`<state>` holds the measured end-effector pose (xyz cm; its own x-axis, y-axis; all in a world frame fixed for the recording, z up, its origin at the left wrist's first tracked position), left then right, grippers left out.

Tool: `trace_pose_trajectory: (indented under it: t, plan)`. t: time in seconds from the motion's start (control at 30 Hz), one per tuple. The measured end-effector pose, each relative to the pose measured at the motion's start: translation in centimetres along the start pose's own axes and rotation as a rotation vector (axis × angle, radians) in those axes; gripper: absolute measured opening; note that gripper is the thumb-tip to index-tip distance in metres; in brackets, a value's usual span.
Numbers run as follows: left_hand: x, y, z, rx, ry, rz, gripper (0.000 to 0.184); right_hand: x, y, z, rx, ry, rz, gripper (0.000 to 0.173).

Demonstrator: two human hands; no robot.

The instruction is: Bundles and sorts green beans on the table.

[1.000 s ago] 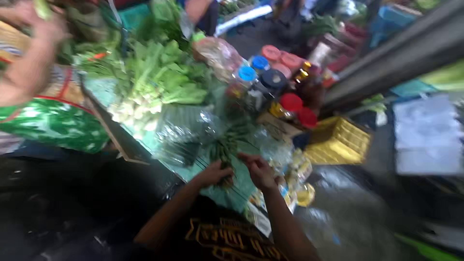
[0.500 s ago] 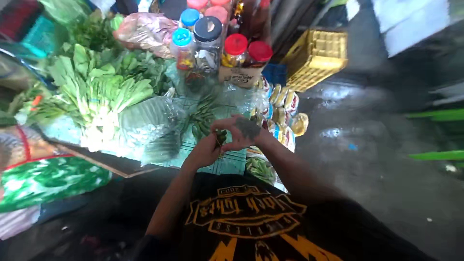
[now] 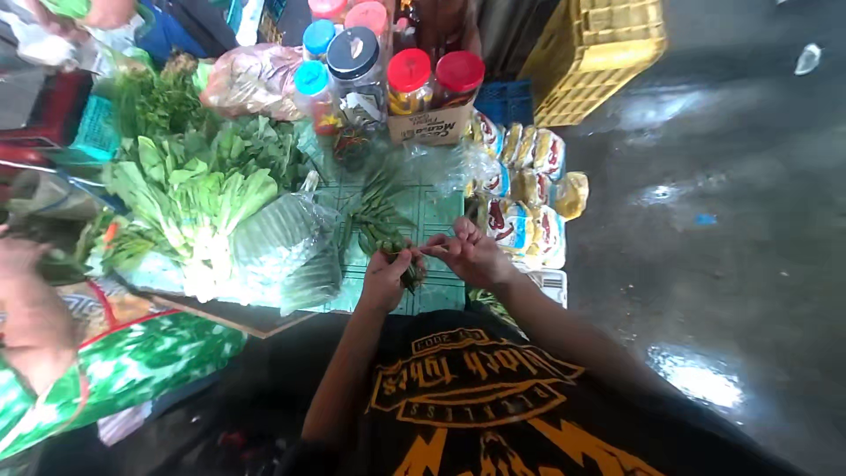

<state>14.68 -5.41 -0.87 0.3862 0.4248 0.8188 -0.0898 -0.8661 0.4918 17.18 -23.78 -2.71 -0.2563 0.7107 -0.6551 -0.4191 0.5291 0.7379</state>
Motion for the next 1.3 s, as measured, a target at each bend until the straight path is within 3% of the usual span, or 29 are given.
trace_pose_trajectory:
  t: [0.07,0.17,0.23,0.4,0.47,0.57,0.8,0.9,0.97,1.07,1.17,1.23,1.3]
  plan:
    - [-0.2,0.9,0.5,0.018,0.085,0.021,0.031,1.2,0.7,0.2,0.092,-0.043,0.108,0.026]
    - [0.1,2.0,0.9,0.059,0.189,0.216,0.037,1.0,0.7,0.8,0.168,-0.015,0.040,0.058]
    - [0.6,2.5,1.0,0.021,0.225,0.455,0.037,-0.3,1.0,1.1,0.147,0.009,-0.129,0.077]
    - [2.2,3.3,1.4,-0.056,0.309,1.133,0.022,-3.3,2.2,1.7,0.061,0.003,-0.478,0.095]
    - [2.8,3.8,1.3,-0.059,0.230,1.348,0.023,-3.7,2.5,1.6,0.024,-0.034,-0.601,0.092]
    - [3.4,5.1,1.1,-0.037,-0.064,1.557,0.027,-3.5,2.6,1.2,-0.017,-0.082,-0.823,0.078]
    - [3.0,5.7,0.5,0.010,-0.142,1.615,0.040,-3.3,1.6,-1.0,0.213,-0.046,-0.826,0.066]
    - [2.3,5.0,-0.1,-0.004,-0.162,1.510,0.063,-3.0,1.8,-2.1,0.090,0.023,-0.867,0.059]
    - [1.9,4.9,-0.4,-0.026,-0.161,1.481,0.075,-2.5,2.0,-2.4,-0.002,0.084,-0.922,0.045]
    - [1.8,5.0,-0.8,-0.072,-0.087,1.440,0.051,-3.4,1.7,-2.4,0.102,0.023,-1.010,0.041]
    - [1.9,4.8,-1.2,-0.141,-0.044,1.472,0.037,-5.2,2.9,-2.4,0.257,-0.042,-1.108,0.065]
    - [1.0,5.6,-1.8,-0.217,-0.022,1.509,0.038,-4.4,4.9,-3.5,0.173,0.040,-1.177,0.075]
    - [-0.6,6.1,-3.4,-0.314,-0.069,1.536,0.042,-1.5,6.6,-5.4,0.058,0.124,-1.203,0.071]
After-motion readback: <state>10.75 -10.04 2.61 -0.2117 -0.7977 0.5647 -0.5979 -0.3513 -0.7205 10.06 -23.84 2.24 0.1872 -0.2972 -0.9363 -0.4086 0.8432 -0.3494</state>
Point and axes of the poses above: each hand's wrist, its own z-axis towards the middle knuckle, its own y-axis out of the palm, x = y × z, the point moved 4 cm from there along z, towards the middle knuckle, and after that the axes turned 2 degrees about -x, right-handed, at the moved point
